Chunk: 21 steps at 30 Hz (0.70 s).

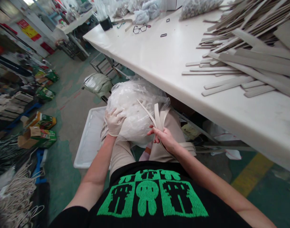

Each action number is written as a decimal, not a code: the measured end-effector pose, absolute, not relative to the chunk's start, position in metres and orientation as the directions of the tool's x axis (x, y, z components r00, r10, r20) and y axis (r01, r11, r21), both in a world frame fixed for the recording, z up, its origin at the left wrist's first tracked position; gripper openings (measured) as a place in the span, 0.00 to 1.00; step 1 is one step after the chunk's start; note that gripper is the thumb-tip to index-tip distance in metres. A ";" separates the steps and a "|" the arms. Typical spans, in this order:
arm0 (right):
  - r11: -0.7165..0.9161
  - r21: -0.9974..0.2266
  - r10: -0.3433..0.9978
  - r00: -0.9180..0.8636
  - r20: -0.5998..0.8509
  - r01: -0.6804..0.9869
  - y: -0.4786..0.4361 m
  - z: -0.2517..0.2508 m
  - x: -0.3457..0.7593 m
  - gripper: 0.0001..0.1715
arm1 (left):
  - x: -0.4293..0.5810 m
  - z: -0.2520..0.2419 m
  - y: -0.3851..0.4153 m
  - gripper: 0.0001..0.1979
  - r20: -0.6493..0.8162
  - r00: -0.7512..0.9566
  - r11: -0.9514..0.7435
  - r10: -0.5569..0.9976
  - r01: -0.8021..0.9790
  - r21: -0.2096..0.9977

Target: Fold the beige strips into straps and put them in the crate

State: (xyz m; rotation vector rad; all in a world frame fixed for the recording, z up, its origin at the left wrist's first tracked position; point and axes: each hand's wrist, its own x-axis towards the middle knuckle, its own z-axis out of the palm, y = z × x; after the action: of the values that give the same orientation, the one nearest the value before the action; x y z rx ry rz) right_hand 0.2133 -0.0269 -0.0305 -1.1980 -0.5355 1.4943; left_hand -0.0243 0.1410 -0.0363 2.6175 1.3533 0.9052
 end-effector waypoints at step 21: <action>-0.381 -0.883 0.911 0.053 -0.409 -0.275 0.016 -0.035 0.133 0.19 | -0.052 -0.027 0.007 0.05 0.618 0.469 -0.716 0.631 0.659 0.231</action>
State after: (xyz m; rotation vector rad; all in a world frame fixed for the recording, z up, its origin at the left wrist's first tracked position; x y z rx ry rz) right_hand 0.1330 0.0162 -0.0350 -1.3413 -0.7092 1.5262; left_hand -0.0524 0.0075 -0.0273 2.7263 1.1972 1.1202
